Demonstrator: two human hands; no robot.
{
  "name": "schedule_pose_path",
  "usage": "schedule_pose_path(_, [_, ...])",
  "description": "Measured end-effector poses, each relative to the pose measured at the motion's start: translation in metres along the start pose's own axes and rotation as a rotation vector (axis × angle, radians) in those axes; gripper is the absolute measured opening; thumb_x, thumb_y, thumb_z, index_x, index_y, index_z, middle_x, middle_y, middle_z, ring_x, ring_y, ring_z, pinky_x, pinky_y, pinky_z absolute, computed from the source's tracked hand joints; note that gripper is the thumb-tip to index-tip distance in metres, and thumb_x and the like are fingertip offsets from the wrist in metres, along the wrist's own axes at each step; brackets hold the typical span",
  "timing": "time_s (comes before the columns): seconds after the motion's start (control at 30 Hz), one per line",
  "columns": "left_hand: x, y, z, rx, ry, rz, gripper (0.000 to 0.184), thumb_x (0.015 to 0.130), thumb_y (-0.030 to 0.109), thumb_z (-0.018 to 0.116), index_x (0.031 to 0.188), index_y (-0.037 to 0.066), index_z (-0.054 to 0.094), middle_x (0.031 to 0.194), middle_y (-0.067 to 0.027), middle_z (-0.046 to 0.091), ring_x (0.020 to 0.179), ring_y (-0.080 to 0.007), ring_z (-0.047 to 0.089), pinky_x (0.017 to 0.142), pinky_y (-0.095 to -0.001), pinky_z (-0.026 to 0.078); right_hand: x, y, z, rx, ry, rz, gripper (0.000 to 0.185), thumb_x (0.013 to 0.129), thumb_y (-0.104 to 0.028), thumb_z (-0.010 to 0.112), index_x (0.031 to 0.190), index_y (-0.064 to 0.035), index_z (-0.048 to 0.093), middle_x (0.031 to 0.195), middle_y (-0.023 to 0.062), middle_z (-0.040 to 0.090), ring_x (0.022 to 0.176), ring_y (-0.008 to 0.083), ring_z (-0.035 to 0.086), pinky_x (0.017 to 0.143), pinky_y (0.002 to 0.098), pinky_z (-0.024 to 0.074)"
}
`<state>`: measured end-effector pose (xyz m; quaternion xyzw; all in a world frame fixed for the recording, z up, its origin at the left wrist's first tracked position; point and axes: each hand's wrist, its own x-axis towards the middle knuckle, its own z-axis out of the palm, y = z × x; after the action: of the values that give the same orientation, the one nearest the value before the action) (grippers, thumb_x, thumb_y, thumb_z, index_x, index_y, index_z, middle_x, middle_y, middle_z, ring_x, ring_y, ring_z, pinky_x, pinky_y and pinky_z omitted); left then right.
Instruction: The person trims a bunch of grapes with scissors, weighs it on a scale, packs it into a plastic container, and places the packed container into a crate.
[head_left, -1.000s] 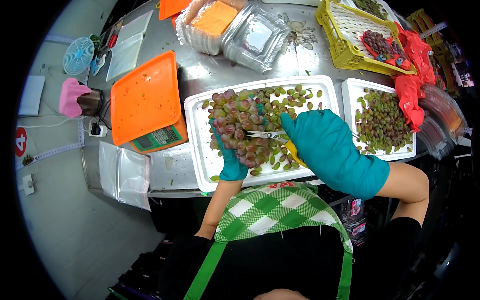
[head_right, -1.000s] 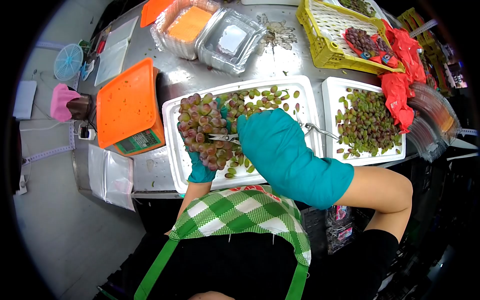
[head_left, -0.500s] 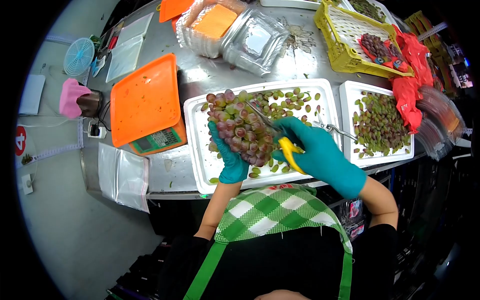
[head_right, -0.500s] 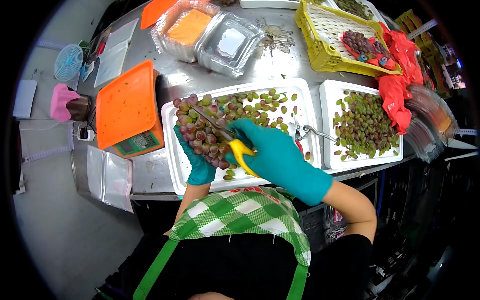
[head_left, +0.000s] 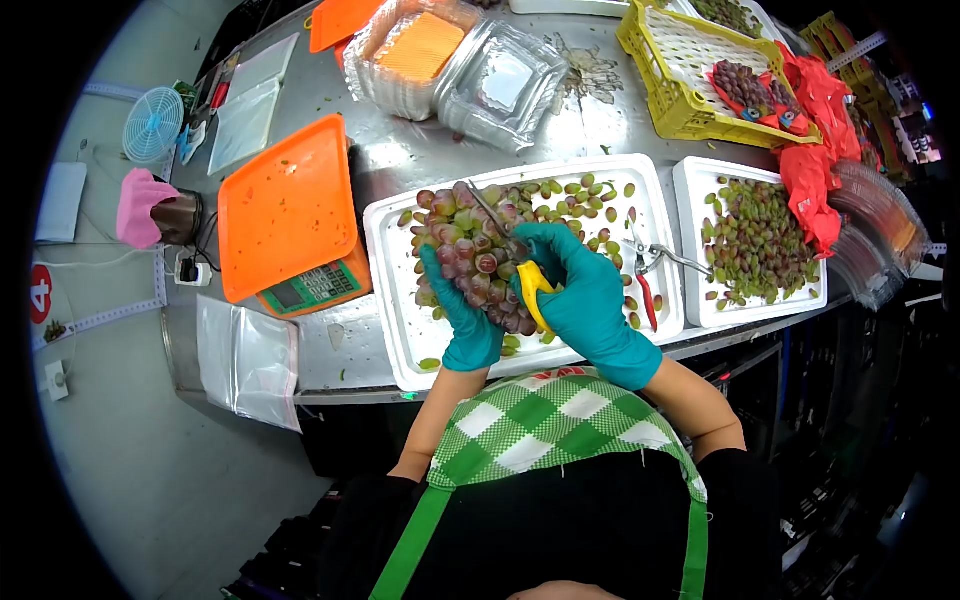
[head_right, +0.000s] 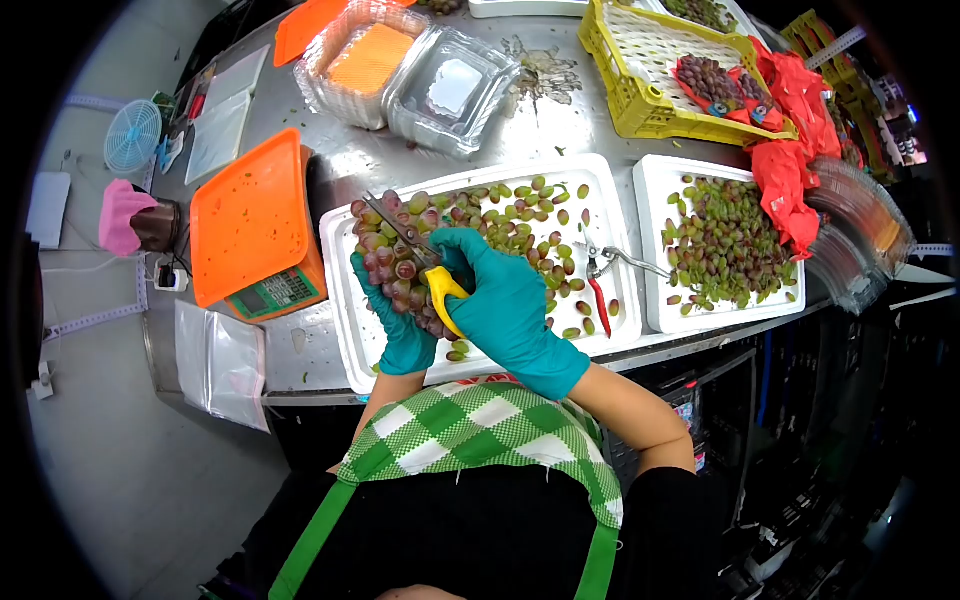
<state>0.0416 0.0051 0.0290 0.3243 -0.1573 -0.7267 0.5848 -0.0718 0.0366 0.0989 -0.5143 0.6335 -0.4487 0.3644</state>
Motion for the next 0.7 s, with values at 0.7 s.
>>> schedule_pose_path(0.7, [0.0, 0.0, 0.006, -0.063, 0.053, -0.048, 0.061, 0.082, 0.054, 0.038, 0.126, 0.012, 0.032, 0.123, -0.0079, 0.042, 0.111, -0.0222, 0.044, 0.094, -0.0364, 0.038, 0.002, 0.022, 0.01, 0.184, 0.055, 0.154, 0.041, 0.067, -0.012, 0.068, 0.104, -0.0118, 0.053, 0.078, 0.0066, 0.062, 0.069, 0.0101, 0.059, 0.061, 0.0238, 0.0466])
